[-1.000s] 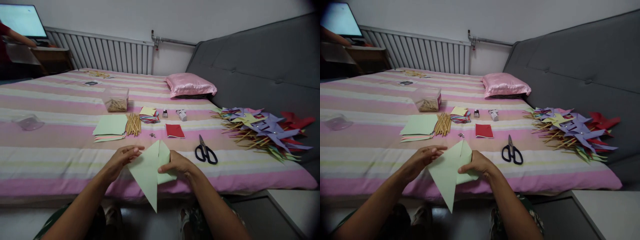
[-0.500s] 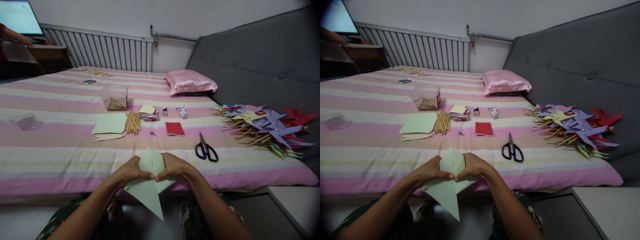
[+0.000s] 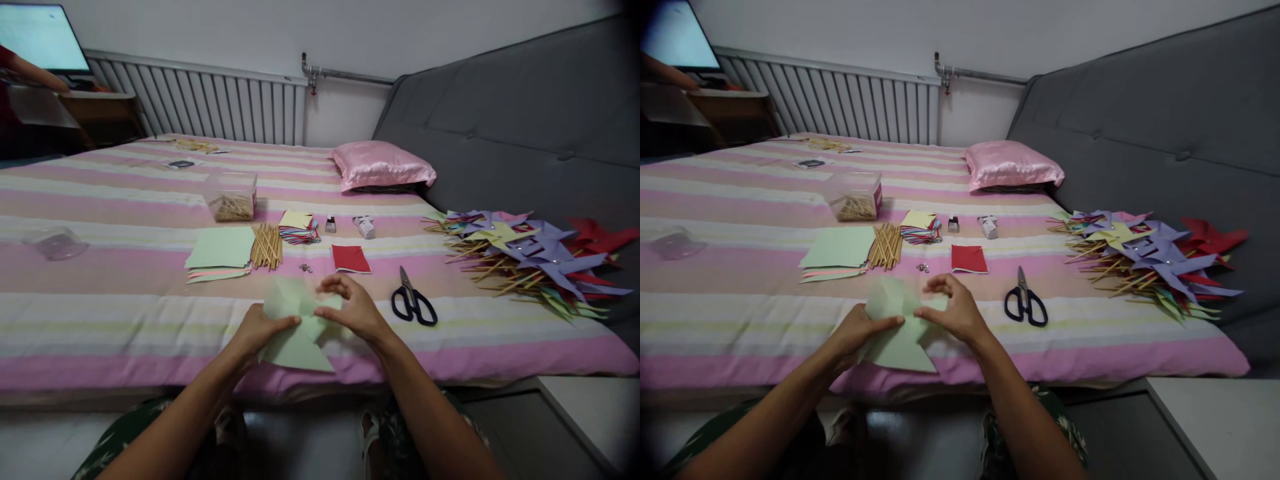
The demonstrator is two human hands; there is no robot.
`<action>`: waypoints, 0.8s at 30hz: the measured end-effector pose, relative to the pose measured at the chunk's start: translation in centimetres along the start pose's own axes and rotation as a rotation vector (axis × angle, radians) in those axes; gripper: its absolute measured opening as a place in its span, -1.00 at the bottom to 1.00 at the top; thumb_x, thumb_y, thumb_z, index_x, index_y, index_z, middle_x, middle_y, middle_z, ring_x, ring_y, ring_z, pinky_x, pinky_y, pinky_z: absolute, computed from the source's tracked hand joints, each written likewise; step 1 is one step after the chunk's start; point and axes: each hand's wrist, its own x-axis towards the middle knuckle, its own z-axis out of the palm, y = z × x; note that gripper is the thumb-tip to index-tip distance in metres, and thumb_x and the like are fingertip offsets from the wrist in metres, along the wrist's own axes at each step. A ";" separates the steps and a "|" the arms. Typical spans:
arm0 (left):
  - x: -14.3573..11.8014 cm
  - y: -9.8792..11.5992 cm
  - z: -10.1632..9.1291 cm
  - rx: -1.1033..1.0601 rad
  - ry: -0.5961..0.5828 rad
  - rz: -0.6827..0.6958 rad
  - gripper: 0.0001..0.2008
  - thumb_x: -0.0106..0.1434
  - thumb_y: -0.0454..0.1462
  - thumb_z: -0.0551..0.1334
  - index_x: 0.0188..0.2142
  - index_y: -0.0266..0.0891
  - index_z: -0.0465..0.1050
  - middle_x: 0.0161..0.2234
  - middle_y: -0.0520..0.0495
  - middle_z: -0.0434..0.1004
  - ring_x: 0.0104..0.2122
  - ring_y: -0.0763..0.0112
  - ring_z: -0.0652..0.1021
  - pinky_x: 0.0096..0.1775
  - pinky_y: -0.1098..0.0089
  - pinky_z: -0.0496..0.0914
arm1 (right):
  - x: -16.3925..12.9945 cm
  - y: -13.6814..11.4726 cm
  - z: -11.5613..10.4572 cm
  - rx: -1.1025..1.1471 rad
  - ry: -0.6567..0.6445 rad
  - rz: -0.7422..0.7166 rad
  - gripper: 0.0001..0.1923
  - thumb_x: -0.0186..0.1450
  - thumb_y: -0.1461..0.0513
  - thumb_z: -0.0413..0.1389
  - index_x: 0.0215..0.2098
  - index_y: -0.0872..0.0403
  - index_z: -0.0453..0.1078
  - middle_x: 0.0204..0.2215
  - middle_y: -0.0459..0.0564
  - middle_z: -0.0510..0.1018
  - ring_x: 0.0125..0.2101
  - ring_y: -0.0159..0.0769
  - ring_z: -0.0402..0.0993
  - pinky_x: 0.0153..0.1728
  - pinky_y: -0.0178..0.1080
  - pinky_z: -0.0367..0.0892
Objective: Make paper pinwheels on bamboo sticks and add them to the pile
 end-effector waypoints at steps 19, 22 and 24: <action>-0.9 0.1 0.7 -0.442 -0.041 0.027 -0.52 -0.13 -0.29 0.43 -0.17 -0.41 0.48 -0.37 -0.24 0.61 -0.44 0.21 0.58 -0.37 0.31 0.46 | -0.6 0.2 3.1 0.544 -0.053 0.318 -0.65 -0.07 0.17 0.34 -0.34 0.16 0.45 -0.47 -0.04 0.58 -0.54 -0.39 0.45 -0.47 -0.33 0.33; -0.9 0.2 0.6 -0.444 -0.049 -0.004 -0.53 -0.12 -0.30 0.42 -0.16 -0.41 0.48 -0.39 -0.25 0.61 -0.47 0.19 0.59 -0.37 0.28 0.47 | -0.5 0.4 3.0 0.502 -0.020 0.334 -0.66 -0.08 0.14 0.34 -0.41 0.17 0.44 -0.56 -0.09 0.53 -0.61 -0.47 0.38 -0.54 -0.40 0.26; -0.9 0.3 0.7 -0.447 -0.039 -0.023 -0.55 -0.12 -0.31 0.42 -0.18 -0.42 0.48 -0.41 -0.25 0.61 -0.48 0.18 0.59 -0.38 0.26 0.48 | -0.4 0.3 2.9 0.478 0.011 0.341 -0.67 -0.09 0.13 0.34 -0.46 0.17 0.43 -0.61 -0.12 0.50 -0.62 -0.50 0.34 -0.56 -0.42 0.23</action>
